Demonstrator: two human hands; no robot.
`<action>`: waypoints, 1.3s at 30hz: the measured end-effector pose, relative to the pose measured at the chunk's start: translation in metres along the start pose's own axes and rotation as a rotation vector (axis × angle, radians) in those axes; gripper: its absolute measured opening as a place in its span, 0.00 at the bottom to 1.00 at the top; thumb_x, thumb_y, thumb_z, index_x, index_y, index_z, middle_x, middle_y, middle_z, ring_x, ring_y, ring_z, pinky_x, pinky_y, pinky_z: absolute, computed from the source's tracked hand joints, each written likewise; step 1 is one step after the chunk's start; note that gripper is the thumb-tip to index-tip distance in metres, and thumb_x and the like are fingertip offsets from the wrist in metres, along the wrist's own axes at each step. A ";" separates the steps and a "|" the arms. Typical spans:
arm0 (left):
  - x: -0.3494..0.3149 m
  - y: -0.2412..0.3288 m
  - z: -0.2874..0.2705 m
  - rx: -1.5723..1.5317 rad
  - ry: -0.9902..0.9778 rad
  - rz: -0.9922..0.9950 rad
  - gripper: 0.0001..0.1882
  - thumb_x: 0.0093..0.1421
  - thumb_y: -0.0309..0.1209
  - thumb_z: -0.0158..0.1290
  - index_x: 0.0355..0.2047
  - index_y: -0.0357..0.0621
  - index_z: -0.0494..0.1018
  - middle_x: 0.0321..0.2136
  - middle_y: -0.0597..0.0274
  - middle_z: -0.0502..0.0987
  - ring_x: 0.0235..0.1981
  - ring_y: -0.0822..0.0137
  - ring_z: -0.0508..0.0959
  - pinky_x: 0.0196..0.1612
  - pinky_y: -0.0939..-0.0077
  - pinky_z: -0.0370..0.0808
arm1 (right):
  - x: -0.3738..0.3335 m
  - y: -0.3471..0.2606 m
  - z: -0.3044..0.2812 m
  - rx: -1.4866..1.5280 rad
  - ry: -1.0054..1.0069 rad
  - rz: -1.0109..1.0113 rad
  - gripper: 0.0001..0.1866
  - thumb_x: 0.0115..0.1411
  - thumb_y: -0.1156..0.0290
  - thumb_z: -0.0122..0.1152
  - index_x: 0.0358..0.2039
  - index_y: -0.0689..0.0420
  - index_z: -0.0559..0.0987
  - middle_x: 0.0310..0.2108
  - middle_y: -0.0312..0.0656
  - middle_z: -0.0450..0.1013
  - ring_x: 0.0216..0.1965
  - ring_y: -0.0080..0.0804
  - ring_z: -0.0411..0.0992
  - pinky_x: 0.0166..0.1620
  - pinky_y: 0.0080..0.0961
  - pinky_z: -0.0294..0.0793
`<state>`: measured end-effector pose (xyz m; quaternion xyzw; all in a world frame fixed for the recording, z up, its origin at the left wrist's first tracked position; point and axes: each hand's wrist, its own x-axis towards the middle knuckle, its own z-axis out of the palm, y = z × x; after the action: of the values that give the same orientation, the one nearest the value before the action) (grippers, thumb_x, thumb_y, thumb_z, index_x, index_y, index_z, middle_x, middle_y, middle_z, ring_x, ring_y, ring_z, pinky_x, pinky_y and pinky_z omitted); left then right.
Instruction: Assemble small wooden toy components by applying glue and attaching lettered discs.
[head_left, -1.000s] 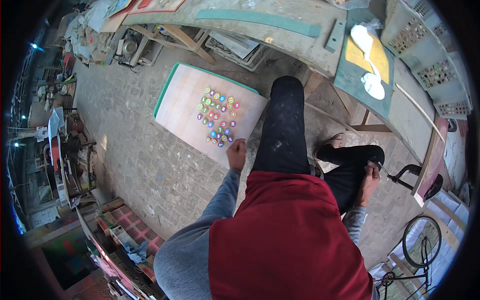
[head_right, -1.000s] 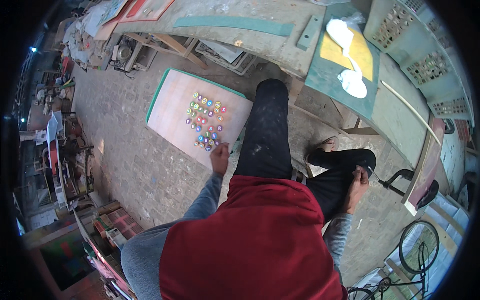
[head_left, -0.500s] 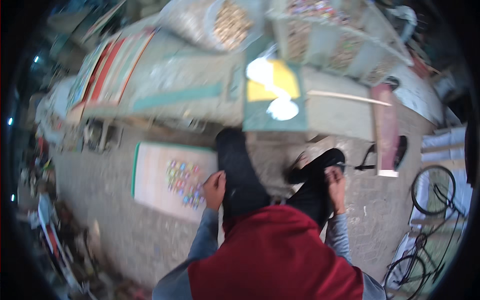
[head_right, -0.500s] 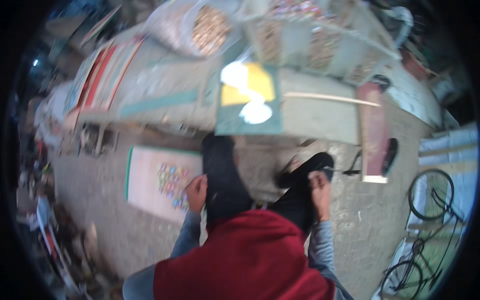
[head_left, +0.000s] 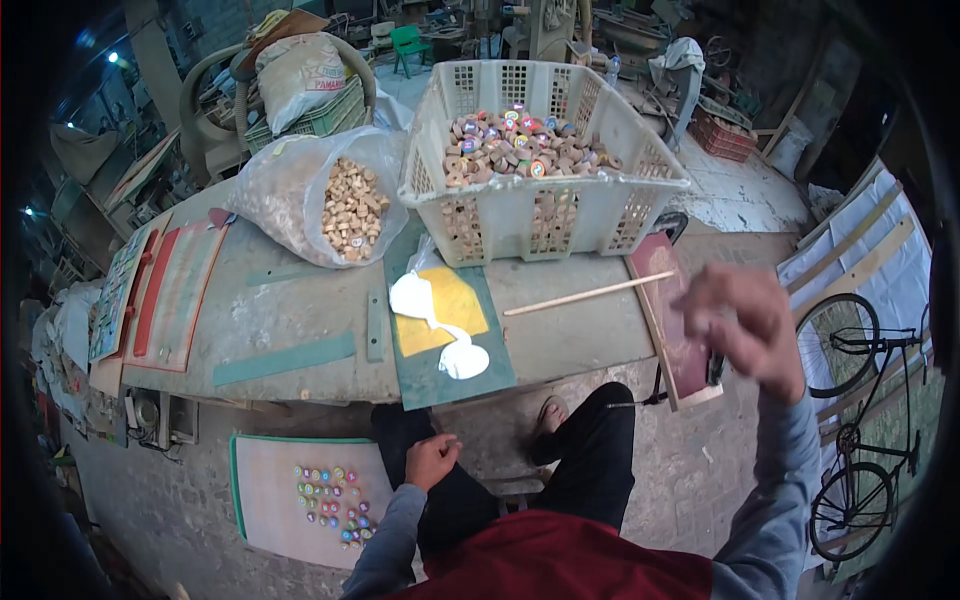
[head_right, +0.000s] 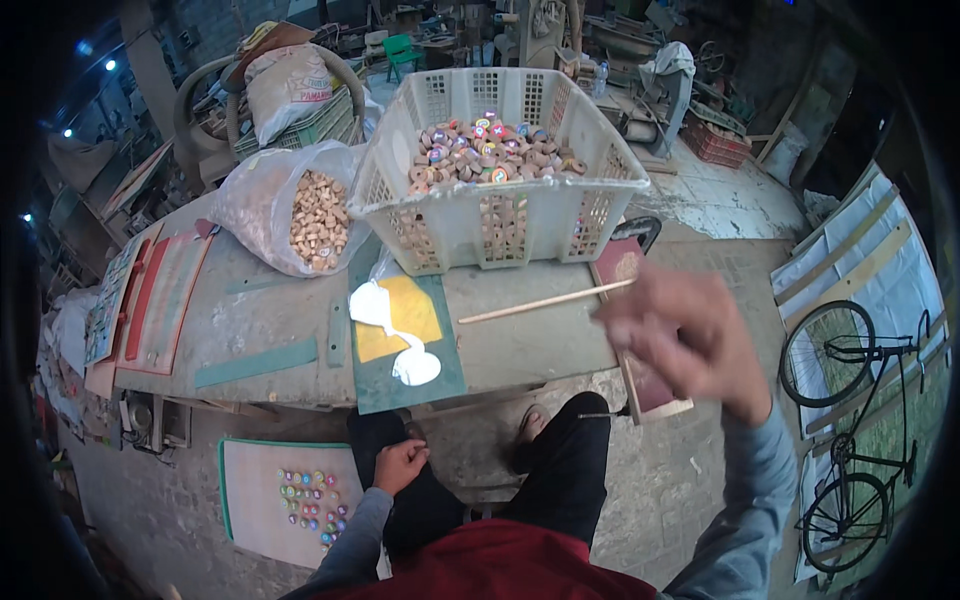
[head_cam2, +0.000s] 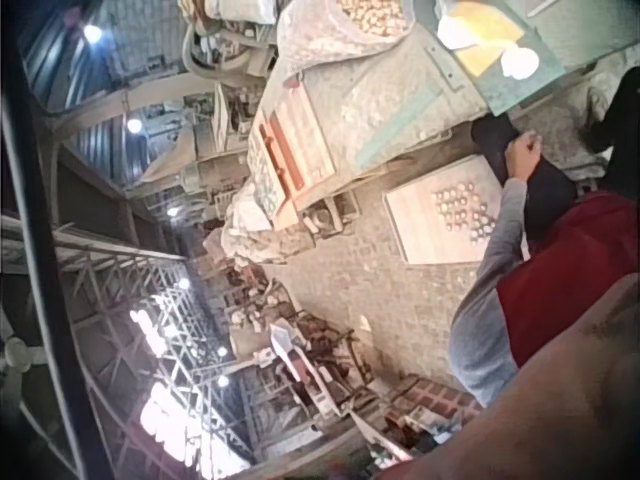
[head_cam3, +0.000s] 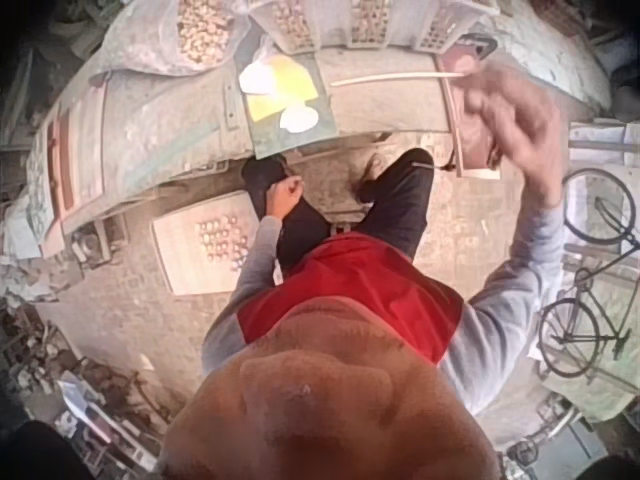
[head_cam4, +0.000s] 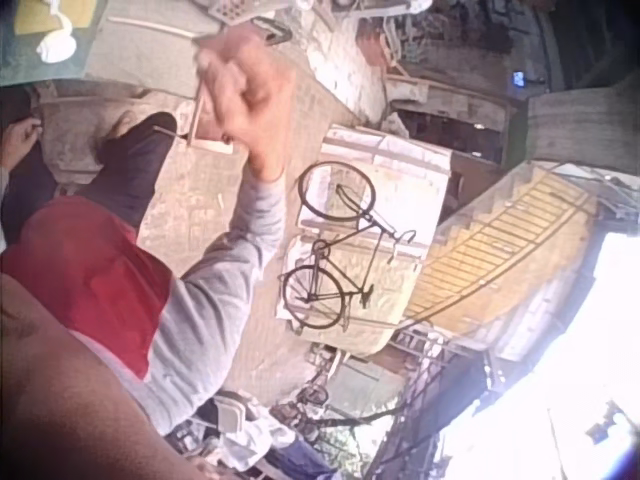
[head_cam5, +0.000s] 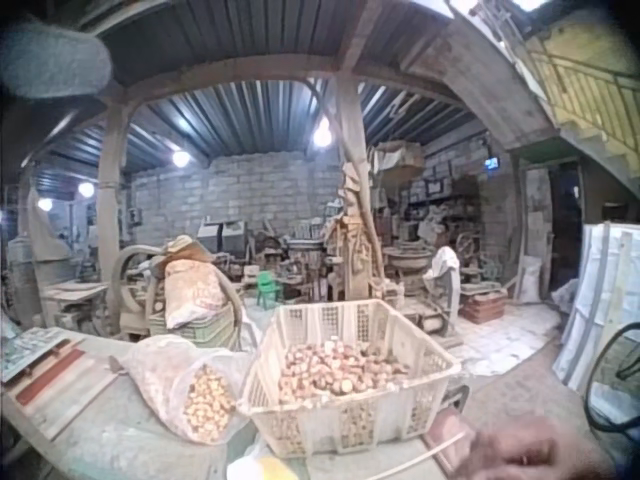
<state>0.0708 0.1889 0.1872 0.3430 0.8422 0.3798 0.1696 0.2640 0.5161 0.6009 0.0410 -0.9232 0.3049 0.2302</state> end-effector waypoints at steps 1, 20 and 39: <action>0.000 -0.007 0.004 0.000 0.024 0.011 0.12 0.56 0.38 0.61 0.36 0.46 0.82 0.23 0.57 0.80 0.25 0.55 0.82 0.30 0.62 0.78 | 0.024 0.005 -0.006 -0.068 0.017 -0.070 0.08 0.58 0.73 0.60 0.35 0.64 0.82 0.25 0.44 0.77 0.27 0.35 0.77 0.34 0.31 0.74; 0.004 -0.021 0.002 -0.152 0.147 -0.084 0.12 0.55 0.35 0.62 0.34 0.40 0.80 0.20 0.55 0.80 0.21 0.58 0.82 0.28 0.66 0.79 | 0.261 0.313 0.039 -0.885 -0.717 0.304 0.22 0.51 0.73 0.57 0.49 0.54 0.81 0.44 0.47 0.78 0.47 0.49 0.76 0.49 0.40 0.75; 0.003 -0.039 0.017 -0.414 0.060 -0.120 0.11 0.57 0.24 0.60 0.40 0.32 0.78 0.24 0.58 0.81 0.24 0.77 0.79 0.28 0.79 0.76 | 0.071 0.097 -0.038 -0.122 0.024 0.192 0.13 0.51 0.77 0.57 0.39 0.64 0.74 0.36 0.38 0.74 0.41 0.23 0.71 0.46 0.23 0.71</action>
<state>0.0604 0.1809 0.1465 0.2388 0.7698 0.5440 0.2334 0.1948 0.6219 0.6073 -0.0655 -0.9369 0.2693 0.2131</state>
